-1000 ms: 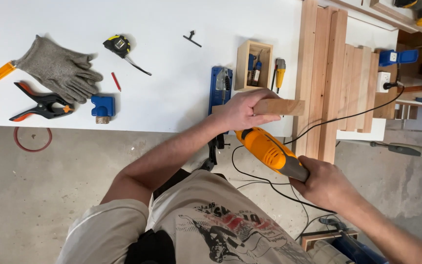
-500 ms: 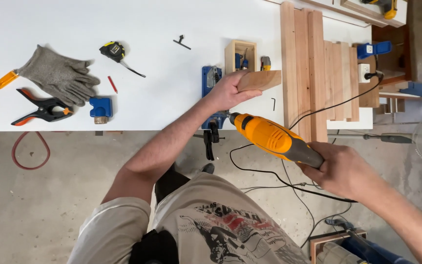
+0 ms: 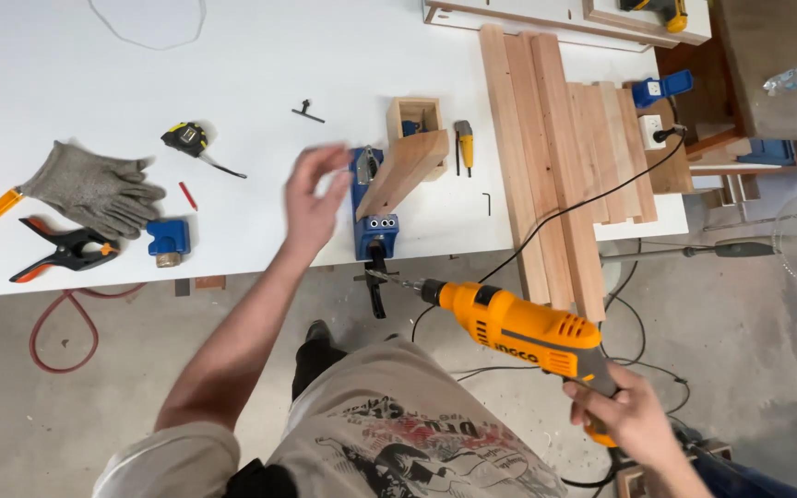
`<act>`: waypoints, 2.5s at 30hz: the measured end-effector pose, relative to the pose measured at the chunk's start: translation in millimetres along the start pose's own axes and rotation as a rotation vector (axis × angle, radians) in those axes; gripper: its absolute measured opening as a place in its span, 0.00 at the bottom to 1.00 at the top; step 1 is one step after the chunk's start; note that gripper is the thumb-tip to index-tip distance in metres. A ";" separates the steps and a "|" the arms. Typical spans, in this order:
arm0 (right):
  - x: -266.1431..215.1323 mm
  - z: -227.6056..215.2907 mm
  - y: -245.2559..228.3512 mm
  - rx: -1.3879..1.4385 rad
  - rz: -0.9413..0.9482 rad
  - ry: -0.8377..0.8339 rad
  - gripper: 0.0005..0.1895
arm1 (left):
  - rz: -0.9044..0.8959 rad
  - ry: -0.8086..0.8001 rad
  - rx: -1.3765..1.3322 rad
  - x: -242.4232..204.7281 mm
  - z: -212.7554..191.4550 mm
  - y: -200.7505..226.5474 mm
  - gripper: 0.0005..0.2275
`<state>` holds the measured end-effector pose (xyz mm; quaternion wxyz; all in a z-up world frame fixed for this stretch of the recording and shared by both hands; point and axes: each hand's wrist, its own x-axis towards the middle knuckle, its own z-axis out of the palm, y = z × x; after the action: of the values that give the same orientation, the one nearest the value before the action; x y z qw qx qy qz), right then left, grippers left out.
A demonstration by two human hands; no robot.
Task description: Using a pocket hole jig and a power drill to create angled holes in wooden boards for joinery.
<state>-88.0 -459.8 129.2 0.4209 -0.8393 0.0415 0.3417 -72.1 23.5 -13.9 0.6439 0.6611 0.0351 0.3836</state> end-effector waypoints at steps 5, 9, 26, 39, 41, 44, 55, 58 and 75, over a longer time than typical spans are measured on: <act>19.4 17.3 91.6 0.353 -0.127 0.048 0.07 | -0.780 -0.377 0.312 -107.8 -10.1 33.8 0.16; 27.9 39.9 145.4 0.668 -0.203 0.058 0.20 | -0.965 -1.103 0.220 -160.8 58.8 24.8 0.18; 29.6 70.3 73.4 -0.322 -0.387 0.804 0.57 | -1.234 -0.775 -0.550 -143.6 237.7 31.8 0.28; 196.2 18.2 21.9 -0.386 -0.577 0.736 0.50 | -0.811 -0.887 -0.044 -27.1 291.3 12.4 0.37; 202.2 -3.0 1.2 -0.291 -0.457 0.568 0.52 | -0.802 -0.634 -0.128 -8.0 285.7 -14.4 0.33; 219.3 -31.1 -12.3 -0.188 -0.299 0.362 0.56 | -0.711 -0.256 -0.211 25.0 274.5 -42.6 0.23; 303.0 -68.0 -39.3 -0.080 -0.163 0.214 0.52 | -0.864 0.197 -0.008 31.9 267.7 -95.7 0.09; 374.4 -66.5 -34.6 -0.054 -0.142 0.266 0.56 | -0.880 0.247 0.088 10.5 248.2 -119.2 0.08; 578.8 -32.0 -41.6 -0.561 -0.321 0.554 0.48 | -1.118 0.091 0.353 -86.6 166.5 -39.6 0.17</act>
<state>385.7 -330.4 -181.5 0.1969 -0.9772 -0.0728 0.0316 -23.3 -153.9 -68.1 0.6266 0.6222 0.4693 0.0021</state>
